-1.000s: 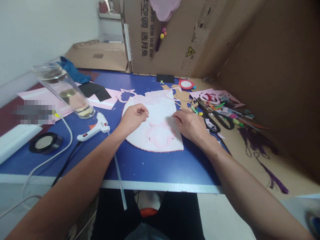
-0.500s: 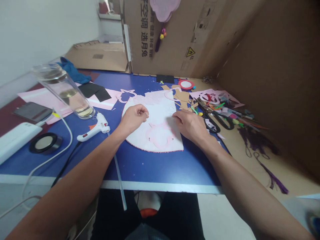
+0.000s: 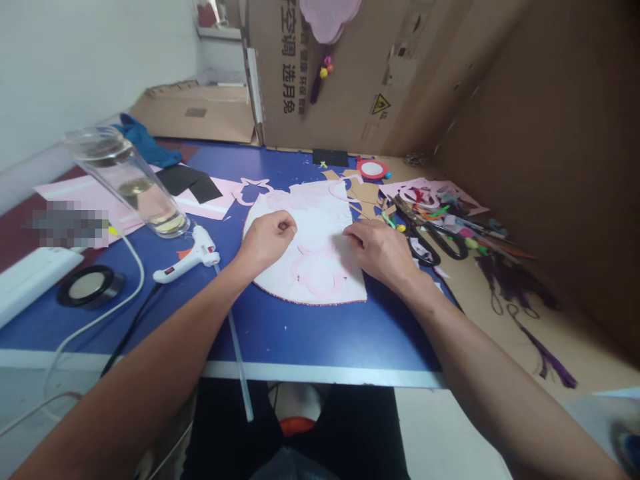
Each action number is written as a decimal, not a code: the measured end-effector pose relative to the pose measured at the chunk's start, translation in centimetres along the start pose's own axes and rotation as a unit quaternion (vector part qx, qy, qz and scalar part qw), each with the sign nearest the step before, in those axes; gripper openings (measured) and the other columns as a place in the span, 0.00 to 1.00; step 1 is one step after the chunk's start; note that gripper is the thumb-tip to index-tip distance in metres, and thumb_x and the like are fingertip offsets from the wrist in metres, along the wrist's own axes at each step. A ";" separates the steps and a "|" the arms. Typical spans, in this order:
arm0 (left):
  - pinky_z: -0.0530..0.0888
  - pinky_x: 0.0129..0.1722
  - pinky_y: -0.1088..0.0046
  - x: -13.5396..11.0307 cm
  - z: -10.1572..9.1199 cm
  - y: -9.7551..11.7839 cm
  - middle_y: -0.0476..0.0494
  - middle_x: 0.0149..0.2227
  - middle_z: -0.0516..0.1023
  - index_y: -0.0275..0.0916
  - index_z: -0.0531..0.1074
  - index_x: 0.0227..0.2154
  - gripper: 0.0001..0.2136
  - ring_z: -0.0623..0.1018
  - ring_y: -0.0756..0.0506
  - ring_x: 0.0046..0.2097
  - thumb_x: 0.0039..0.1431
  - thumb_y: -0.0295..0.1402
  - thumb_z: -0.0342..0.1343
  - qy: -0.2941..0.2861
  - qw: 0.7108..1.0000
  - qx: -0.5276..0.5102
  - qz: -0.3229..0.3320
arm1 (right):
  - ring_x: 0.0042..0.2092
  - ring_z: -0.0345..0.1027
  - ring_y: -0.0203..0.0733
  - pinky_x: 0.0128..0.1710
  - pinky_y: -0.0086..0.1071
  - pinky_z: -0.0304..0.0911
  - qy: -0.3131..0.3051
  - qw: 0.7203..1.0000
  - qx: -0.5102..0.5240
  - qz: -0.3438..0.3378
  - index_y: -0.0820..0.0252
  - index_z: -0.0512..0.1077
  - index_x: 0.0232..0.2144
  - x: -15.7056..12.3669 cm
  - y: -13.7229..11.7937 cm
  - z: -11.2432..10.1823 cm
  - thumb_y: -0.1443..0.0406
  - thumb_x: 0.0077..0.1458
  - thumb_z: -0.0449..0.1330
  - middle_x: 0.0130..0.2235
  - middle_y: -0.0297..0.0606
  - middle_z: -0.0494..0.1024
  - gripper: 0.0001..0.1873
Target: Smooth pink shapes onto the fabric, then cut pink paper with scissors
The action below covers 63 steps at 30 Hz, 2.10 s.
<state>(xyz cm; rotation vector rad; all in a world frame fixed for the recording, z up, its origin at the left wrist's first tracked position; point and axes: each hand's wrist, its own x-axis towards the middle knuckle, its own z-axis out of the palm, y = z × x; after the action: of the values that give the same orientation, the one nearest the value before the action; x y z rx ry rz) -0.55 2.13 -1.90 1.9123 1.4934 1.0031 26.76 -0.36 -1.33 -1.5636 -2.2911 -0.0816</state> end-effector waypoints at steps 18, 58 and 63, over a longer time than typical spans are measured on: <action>0.70 0.39 0.65 0.0 -0.1 -0.4 0.45 0.34 0.85 0.44 0.78 0.31 0.06 0.80 0.42 0.38 0.61 0.28 0.58 -0.001 0.997 0.074 -0.010 | 0.43 0.78 0.49 0.38 0.37 0.59 -0.025 1.000 0.004 -0.008 0.58 0.87 0.42 -0.1 -0.3 0.0 0.70 0.68 0.56 0.43 0.45 0.88 0.17; 0.71 0.39 0.65 -0.1 -0.1 -0.4 0.45 0.34 0.85 0.43 0.81 0.33 0.06 0.80 0.42 0.36 0.61 0.27 0.59 -0.023 0.996 0.088 -0.004 | 0.42 0.76 0.48 0.37 0.37 0.57 -0.021 1.000 -0.002 -0.007 0.57 0.86 0.41 -0.2 -0.2 0.3 0.70 0.68 0.57 0.42 0.44 0.87 0.15; 0.71 0.40 0.64 -0.1 -0.3 -0.1 0.44 0.37 0.87 0.43 0.81 0.34 0.06 0.81 0.42 0.39 0.63 0.28 0.58 -0.033 0.994 0.101 -0.010 | 0.42 0.77 0.48 0.37 0.37 0.56 -0.021 1.000 -0.005 -0.009 0.58 0.86 0.41 -0.2 -0.1 0.3 0.70 0.69 0.57 0.42 0.44 0.87 0.15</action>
<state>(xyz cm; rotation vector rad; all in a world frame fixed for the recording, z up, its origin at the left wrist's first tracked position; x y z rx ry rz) -0.88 2.00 -1.81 2.0431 1.6254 0.7958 26.62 -0.48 -1.67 -1.5625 -2.3408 -0.0663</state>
